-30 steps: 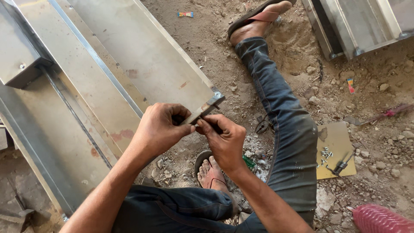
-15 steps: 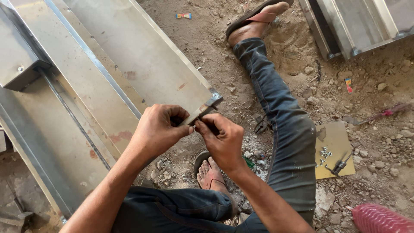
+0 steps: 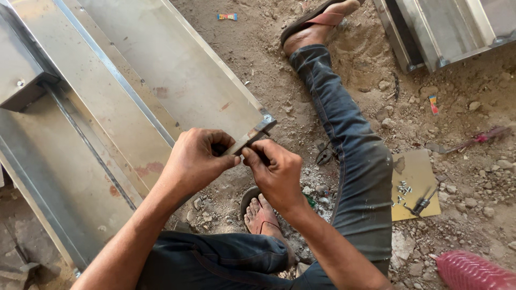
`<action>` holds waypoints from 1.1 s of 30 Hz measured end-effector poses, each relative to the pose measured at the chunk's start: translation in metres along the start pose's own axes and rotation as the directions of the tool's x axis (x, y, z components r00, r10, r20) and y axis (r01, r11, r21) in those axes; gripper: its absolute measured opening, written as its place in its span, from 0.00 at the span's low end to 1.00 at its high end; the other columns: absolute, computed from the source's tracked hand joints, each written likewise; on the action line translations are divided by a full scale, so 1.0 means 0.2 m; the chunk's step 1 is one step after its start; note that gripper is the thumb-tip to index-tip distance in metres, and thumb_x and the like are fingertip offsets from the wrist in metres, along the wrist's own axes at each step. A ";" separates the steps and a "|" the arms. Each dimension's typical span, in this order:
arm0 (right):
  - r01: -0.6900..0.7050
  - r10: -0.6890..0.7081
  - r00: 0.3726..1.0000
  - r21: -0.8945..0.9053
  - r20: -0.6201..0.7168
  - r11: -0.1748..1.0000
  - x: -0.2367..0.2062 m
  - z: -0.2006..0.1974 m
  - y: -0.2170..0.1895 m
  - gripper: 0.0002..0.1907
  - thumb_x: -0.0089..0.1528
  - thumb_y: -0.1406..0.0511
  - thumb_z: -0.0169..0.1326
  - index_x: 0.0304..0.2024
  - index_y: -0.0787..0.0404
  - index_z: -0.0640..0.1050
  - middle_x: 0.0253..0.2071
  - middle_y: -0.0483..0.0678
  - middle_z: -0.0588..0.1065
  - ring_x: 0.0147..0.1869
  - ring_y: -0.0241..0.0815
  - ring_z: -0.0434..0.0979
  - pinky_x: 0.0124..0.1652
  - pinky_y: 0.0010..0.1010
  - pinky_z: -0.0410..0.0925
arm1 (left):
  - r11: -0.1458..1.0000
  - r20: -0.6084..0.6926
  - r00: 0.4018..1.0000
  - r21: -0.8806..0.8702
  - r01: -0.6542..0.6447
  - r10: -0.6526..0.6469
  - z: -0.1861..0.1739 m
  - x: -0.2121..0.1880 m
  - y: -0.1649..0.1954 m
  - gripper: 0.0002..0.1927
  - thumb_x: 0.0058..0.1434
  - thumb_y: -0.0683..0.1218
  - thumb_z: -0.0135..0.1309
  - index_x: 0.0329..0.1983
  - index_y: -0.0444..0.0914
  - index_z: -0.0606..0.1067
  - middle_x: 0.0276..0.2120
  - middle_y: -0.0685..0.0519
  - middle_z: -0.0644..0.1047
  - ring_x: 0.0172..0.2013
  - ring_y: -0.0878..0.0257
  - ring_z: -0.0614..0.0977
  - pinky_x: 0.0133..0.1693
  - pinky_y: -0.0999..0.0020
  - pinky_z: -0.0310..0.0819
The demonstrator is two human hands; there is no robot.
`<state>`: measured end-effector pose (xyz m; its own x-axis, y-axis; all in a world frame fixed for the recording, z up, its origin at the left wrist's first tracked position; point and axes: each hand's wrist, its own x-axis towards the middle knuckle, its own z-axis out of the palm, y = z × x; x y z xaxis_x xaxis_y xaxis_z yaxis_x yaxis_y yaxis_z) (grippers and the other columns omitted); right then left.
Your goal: The person sits on the ground assembling metal frame panels, picking up screws from a cardboard sheet on the ground and threading them by hand into holes along the frame edges. They reposition and flip the panels, use a screwdriver to tighten screws, and hold a small block while fitting fasteners.
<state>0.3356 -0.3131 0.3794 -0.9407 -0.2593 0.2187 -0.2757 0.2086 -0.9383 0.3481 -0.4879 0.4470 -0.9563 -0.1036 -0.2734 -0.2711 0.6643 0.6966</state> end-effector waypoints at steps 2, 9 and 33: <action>-0.008 0.008 1.000 0.034 0.007 0.999 0.00 0.00 0.00 0.06 0.65 0.67 0.61 0.36 0.66 0.80 0.28 0.47 0.81 0.31 0.32 0.83 0.29 0.24 0.74 | 1.000 -0.001 1.000 0.005 0.009 -0.009 0.00 0.00 0.00 0.15 0.45 0.47 0.68 0.34 0.34 0.82 0.23 0.45 0.81 0.24 0.59 0.85 0.30 0.63 0.77; -0.179 0.165 0.980 0.132 0.110 0.975 0.02 0.02 0.03 0.10 0.68 0.65 0.56 0.36 0.65 0.81 0.26 0.46 0.82 0.30 0.35 0.86 0.28 0.24 0.77 | 0.999 0.012 0.999 0.006 0.045 -0.045 -0.01 0.00 0.02 0.14 0.45 0.46 0.67 0.34 0.34 0.82 0.22 0.45 0.81 0.23 0.60 0.84 0.29 0.63 0.77; -0.390 0.330 0.918 0.635 0.217 0.667 -0.10 0.10 0.24 0.05 0.62 0.73 0.62 0.40 0.68 0.82 0.36 0.49 0.83 0.39 0.36 0.84 0.43 0.28 0.80 | 0.999 -0.012 1.000 0.034 -0.008 0.009 -0.01 0.00 0.00 0.16 0.45 0.47 0.69 0.35 0.34 0.83 0.25 0.44 0.82 0.25 0.58 0.85 0.31 0.63 0.77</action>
<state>0.3452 -0.3177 0.3253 -0.9121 -0.3743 -0.1673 0.3088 -0.3588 -0.8809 0.3472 -0.4891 0.4470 -0.9599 -0.1063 -0.2594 -0.2591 0.6902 0.6756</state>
